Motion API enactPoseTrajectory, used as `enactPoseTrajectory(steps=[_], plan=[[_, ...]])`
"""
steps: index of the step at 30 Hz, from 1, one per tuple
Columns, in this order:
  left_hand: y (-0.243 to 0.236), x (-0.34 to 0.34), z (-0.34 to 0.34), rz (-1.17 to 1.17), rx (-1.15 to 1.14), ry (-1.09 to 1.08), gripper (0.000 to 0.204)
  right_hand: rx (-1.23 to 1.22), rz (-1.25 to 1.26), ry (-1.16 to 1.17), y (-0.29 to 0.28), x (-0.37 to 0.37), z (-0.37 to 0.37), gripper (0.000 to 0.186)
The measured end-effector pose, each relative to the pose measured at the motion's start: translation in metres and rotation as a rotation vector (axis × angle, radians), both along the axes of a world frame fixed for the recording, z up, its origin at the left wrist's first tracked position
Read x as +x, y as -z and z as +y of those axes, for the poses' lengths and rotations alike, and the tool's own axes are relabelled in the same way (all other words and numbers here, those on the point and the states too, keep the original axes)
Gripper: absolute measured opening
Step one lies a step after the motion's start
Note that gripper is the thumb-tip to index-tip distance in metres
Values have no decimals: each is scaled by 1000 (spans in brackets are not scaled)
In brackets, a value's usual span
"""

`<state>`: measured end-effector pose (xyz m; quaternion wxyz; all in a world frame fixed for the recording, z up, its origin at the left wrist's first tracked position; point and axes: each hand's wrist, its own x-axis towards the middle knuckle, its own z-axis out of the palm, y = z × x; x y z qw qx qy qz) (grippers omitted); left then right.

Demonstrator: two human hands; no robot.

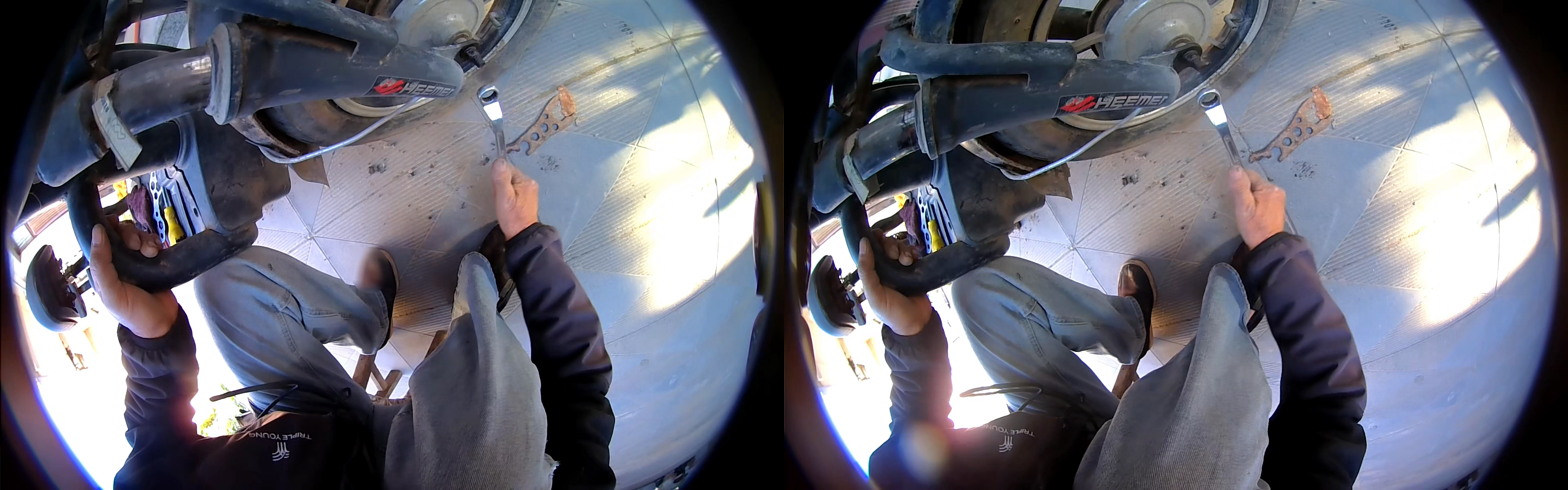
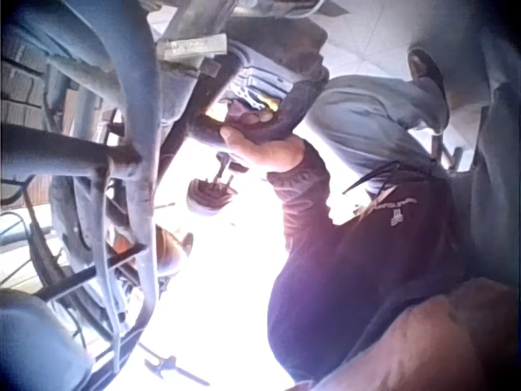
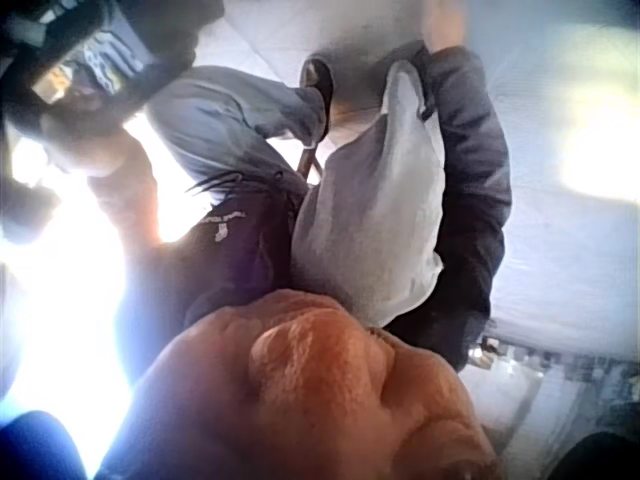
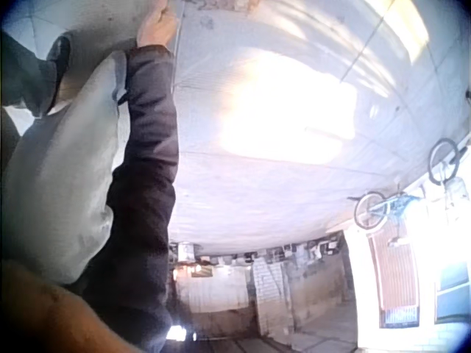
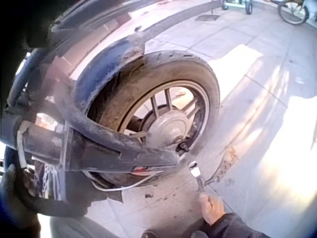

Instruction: The person uses a wrench to loosen and remove a bolt from the front wheel axle of a scooter. After removing the bolt, the person detaches the front wheel from the scooter frame.

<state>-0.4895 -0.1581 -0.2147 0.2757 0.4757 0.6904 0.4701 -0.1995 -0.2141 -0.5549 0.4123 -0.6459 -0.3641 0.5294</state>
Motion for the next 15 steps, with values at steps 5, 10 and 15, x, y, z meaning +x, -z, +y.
enactPoseTrajectory(steps=[5,10,15], plan=[[1,2,1,15,3,27,28,26,-295,-92,6,32,34,51],[0,2,0,15,-8,23,29,169,-558,-180,12,59,70,54],[0,-1,0,2,-18,20,29,287,-790,-341,12,100,116,58]])
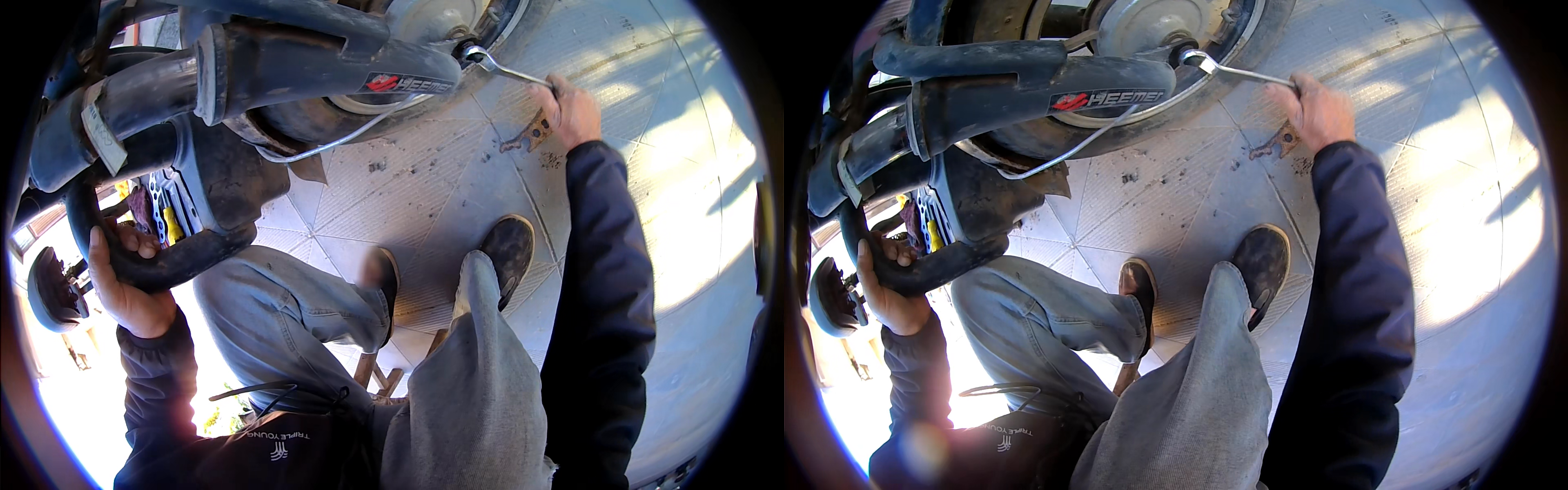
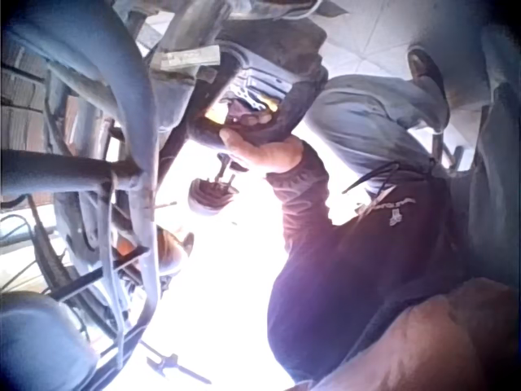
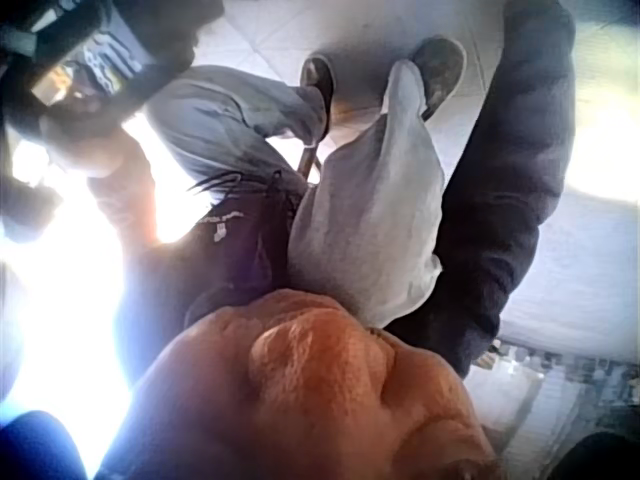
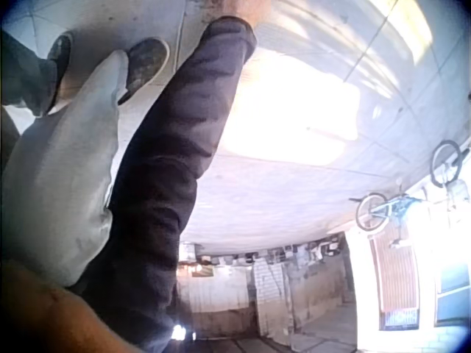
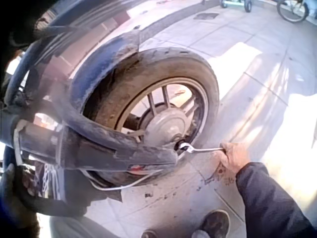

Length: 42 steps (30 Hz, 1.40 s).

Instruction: The person uses a wrench to loosen and remove a bolt from the front wheel axle of a scooter. After removing the bolt, the person detaches the front wheel from the scooter frame.

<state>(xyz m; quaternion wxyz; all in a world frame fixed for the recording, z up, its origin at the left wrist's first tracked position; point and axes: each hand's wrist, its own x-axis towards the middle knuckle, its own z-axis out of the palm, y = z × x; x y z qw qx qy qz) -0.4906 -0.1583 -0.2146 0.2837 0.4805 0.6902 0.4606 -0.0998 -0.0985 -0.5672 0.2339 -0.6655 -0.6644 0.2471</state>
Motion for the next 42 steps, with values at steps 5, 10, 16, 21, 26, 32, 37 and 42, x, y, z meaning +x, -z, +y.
enactPoseTrajectory(steps=[5,10,16,21,26,32,37,42], plan=[[1,0,0,-13,0,-20,29,-84,36,-214,1,21,29,68],[-2,0,-1,6,-12,-19,27,-168,244,-255,18,0,14,70],[0,2,1,6,-18,-13,26,-311,238,-224,17,0,17,70],[-4,2,-2,21,4,-25,26,-507,712,-111,12,-51,-20,51],[-2,3,0,1,3,-21,24,-892,1469,37,-28,-151,-72,58],[-1,5,0,-8,-3,-14,23,-1143,2114,81,-96,-171,-88,64],[0,4,1,-7,5,-24,27,-823,1736,284,-54,-164,-91,64],[2,0,0,-6,-7,-2,28,-881,1954,176,-67,-168,-89,61]])
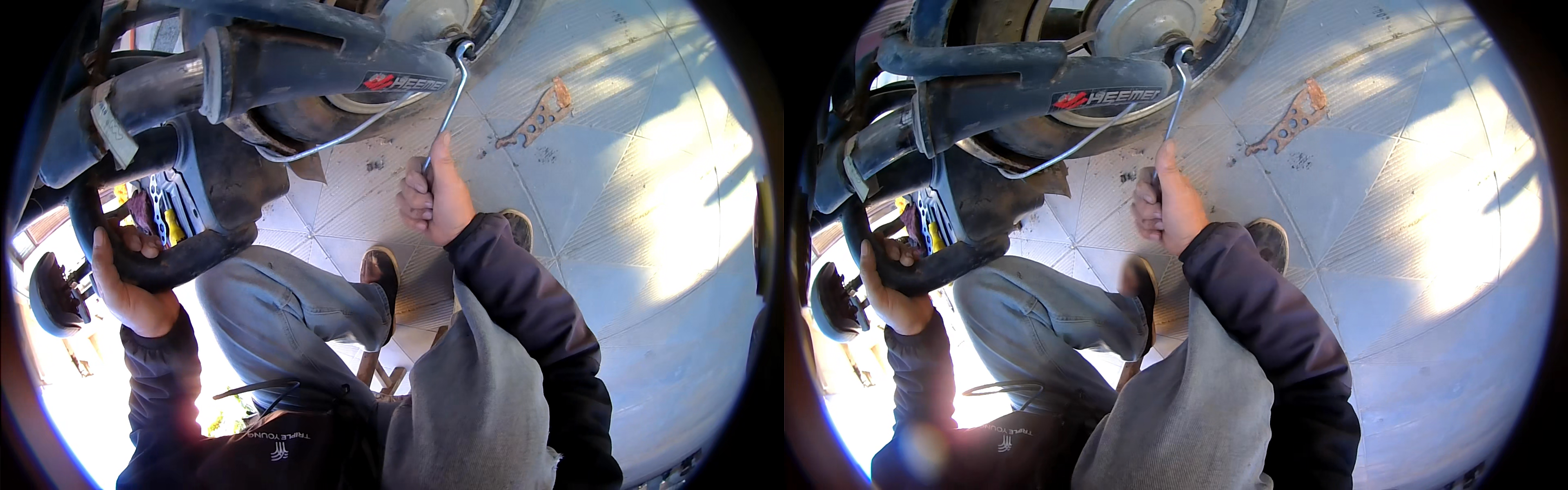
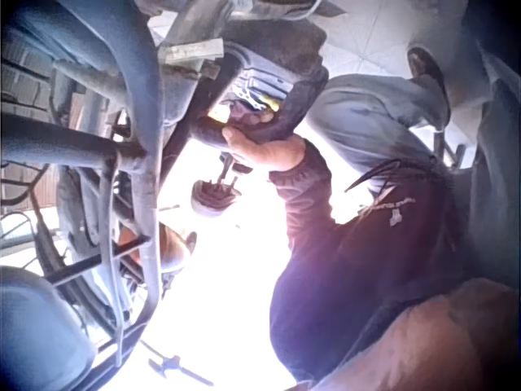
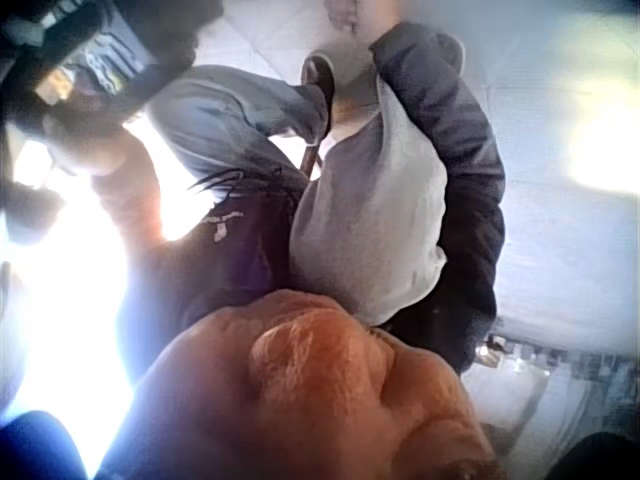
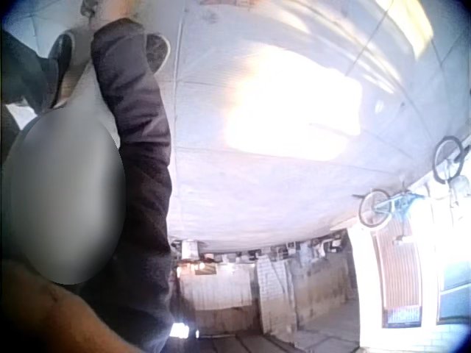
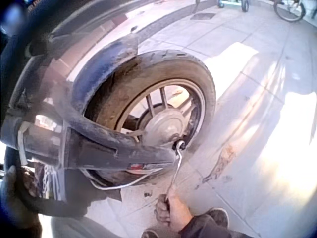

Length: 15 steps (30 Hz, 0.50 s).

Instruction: The person uses a wrench to loosen and remove a bolt from the front wheel axle of a scooter. After removing the bolt, the person detaches the front wheel from the scooter frame.

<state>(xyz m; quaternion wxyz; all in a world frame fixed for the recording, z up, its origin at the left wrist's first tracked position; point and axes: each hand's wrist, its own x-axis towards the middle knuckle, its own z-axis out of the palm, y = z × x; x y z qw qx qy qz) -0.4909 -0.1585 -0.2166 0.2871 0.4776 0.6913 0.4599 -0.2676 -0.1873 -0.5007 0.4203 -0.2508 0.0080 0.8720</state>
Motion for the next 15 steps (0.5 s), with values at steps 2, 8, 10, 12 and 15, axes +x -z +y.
enactPoseTrajectory(steps=[2,8,10,12,15], plan=[[-2,1,-1,-8,2,10,28,69,-795,110,12,-6,-3,59],[-2,-1,-2,0,5,11,29,86,-768,63,33,18,-2,59],[-2,0,-2,4,8,-13,29,28,-653,29,14,12,-5,61],[-2,0,-1,-8,13,-15,28,156,-716,56,26,7,-8,59],[-1,0,1,-37,11,14,28,358,-1127,104,32,2,0,51]])
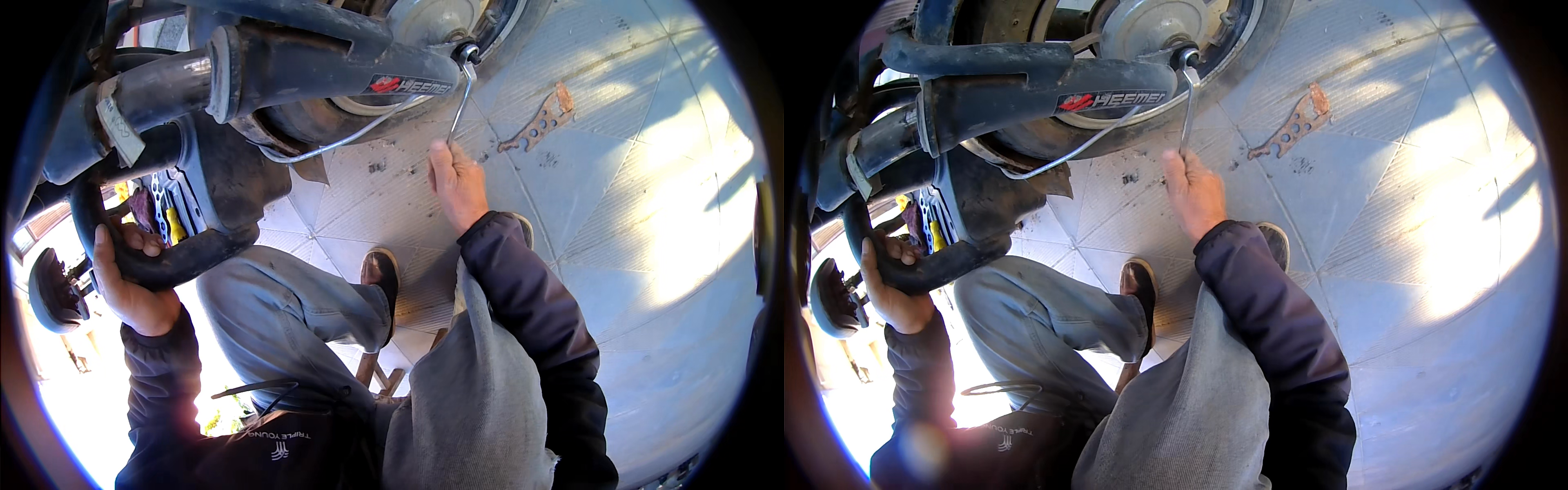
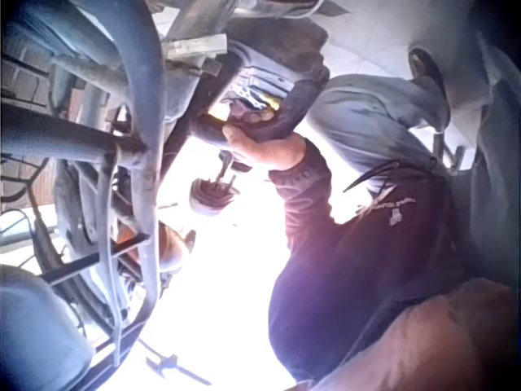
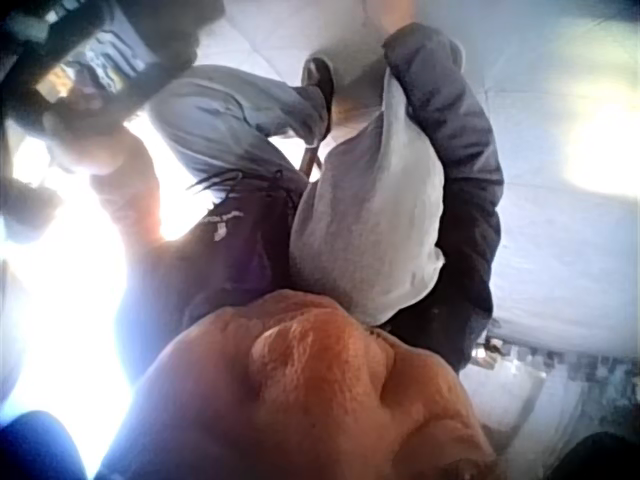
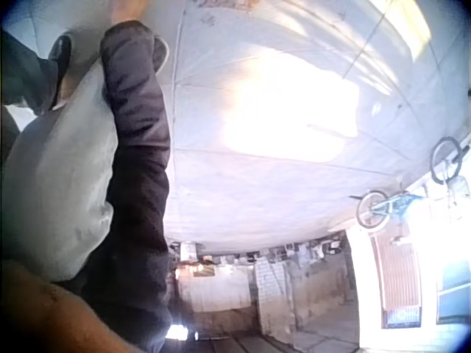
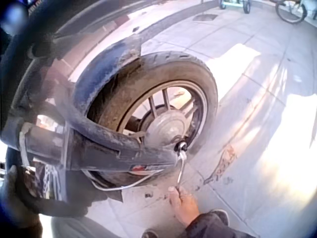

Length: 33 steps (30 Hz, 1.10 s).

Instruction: The person uses a wrench to loosen and remove a bolt from the front wheel axle of a scooter. After removing the bolt, the person detaches the front wheel from the scooter frame.

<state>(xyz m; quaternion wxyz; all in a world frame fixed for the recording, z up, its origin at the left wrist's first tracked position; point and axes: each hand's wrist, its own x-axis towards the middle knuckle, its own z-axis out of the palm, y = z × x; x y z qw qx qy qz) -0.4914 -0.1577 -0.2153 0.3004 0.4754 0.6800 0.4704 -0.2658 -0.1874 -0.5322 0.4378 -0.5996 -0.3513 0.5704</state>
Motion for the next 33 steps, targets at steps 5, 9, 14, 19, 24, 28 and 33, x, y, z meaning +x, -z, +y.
enactPoseTrajectory(steps=[5,9,14,19,24,28,33], plan=[[-2,3,-2,27,8,-11,27,-187,713,48,-64,4,5,33],[1,4,0,28,8,-18,26,-226,1181,-4,-103,8,10,28],[0,9,-1,56,13,-14,25,-235,1781,29,-142,33,23,27],[-2,3,-2,26,1,-37,25,-37,1735,-100,-146,24,47,30],[-1,16,-1,62,-5,-48,24,68,1950,-1,-157,51,58,29],[-1,6,-1,43,-4,-34,24,-190,1590,108,-169,29,44,30],[-1,10,-4,71,-6,-47,29,-263,1943,130,-168,64,37,23]])
